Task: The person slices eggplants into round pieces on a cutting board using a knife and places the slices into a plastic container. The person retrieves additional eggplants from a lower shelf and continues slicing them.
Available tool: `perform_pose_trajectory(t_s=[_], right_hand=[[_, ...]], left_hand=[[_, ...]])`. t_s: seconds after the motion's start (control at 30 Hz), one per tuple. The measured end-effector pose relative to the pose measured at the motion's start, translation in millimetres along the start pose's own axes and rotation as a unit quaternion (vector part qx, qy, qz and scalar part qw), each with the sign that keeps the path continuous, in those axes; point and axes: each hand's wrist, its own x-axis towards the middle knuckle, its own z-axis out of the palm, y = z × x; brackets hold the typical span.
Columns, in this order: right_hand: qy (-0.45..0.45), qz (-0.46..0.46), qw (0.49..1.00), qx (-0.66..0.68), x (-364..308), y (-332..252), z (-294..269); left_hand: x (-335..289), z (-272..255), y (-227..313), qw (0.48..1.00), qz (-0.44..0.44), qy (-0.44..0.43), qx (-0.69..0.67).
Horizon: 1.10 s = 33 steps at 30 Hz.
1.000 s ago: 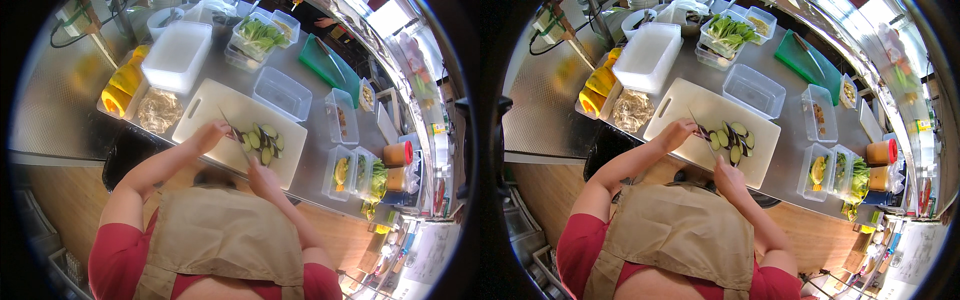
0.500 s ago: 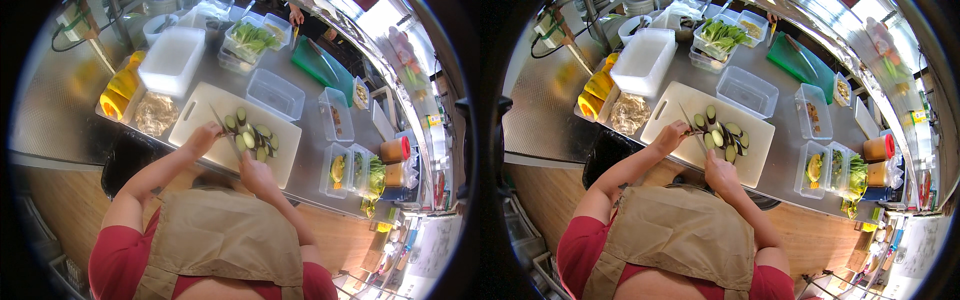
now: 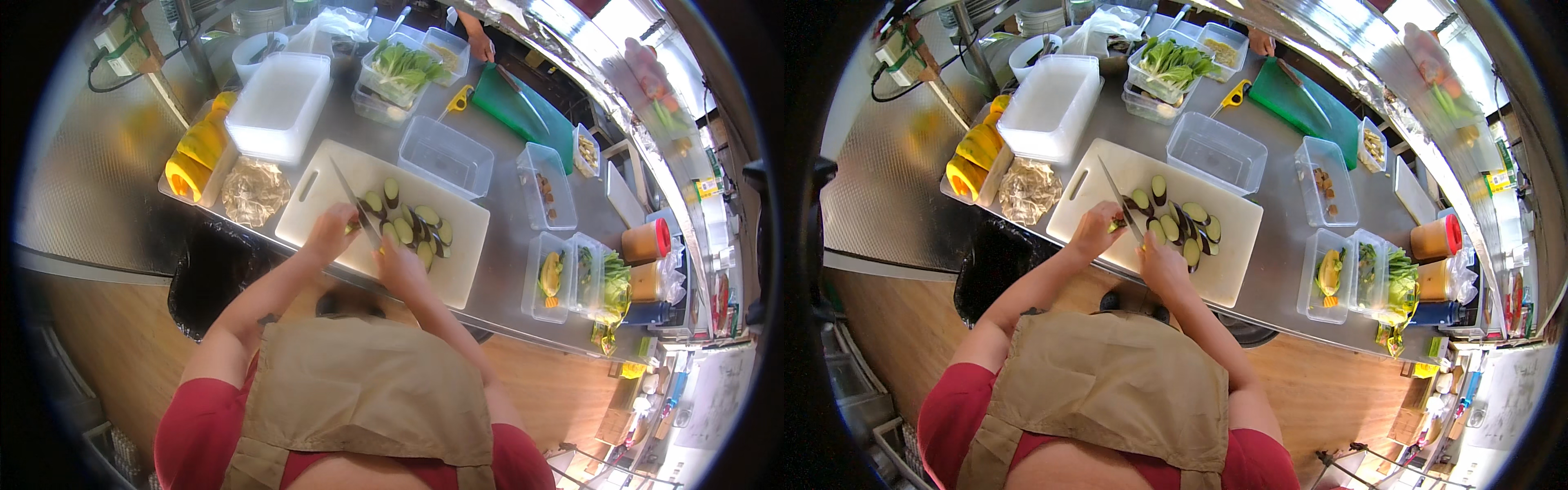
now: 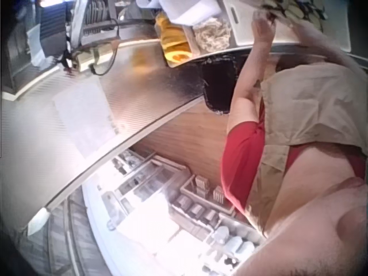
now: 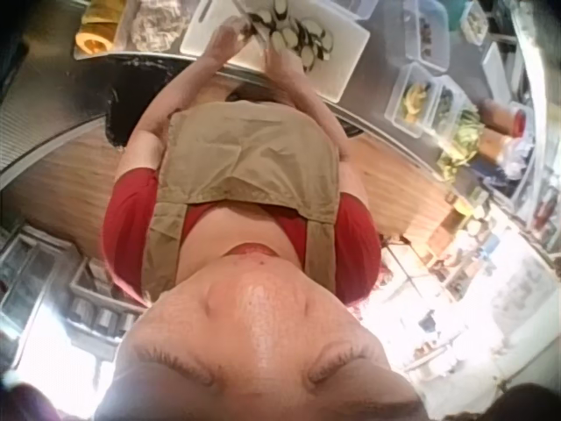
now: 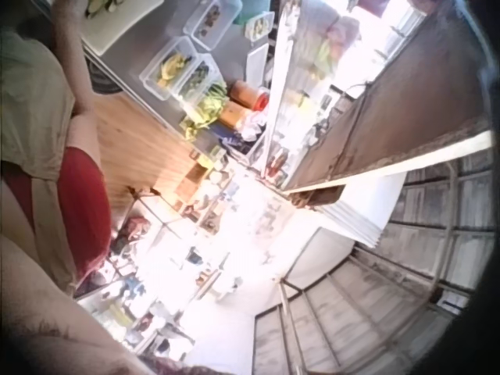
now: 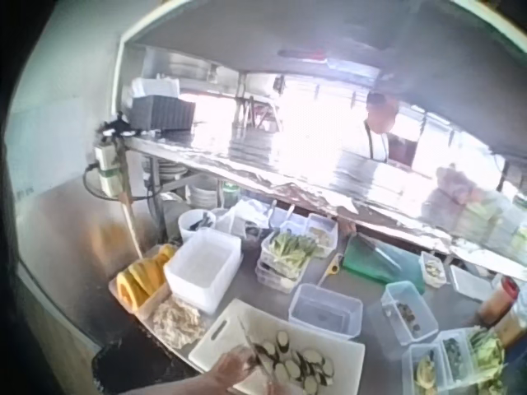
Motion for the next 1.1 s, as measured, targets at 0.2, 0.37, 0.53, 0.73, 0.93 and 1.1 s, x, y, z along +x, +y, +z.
perform_pose_trajectory(t_s=[0.2, 0.37, 0.53, 0.73, 0.93, 1.1], right_hand=[[0.125, 0.022, 0.985, 0.119, -58.1, 42.6, -36.5], [0.170, 0.114, 0.960, 0.189, -124.8, 105.2, -47.3], [0.166, 0.218, 0.934, 0.231, -158.4, 146.6, -22.5], [0.156, 0.159, 0.953, 0.207, -116.1, 131.1, 2.3], [0.161, 0.065, 0.968, 0.184, -65.4, 97.3, 2.8], [0.143, 0.036, 0.964, 0.221, -40.1, 90.0, 4.6]], left_hand=[[-58.8, -93.3, -1.7, 0.967, -0.236, 0.052, -0.074], [-104.3, -124.6, -26.9, 0.957, -0.188, 0.065, 0.210], [-2.0, -17.5, -5.1, 0.979, 0.050, -0.106, 0.168], [61.4, 47.4, -4.9, 0.957, 0.146, -0.211, 0.139], [36.1, 85.9, 49.4, 0.980, 0.133, -0.061, 0.132], [38.2, 96.9, 41.2, 0.985, 0.105, -0.035, 0.129]])
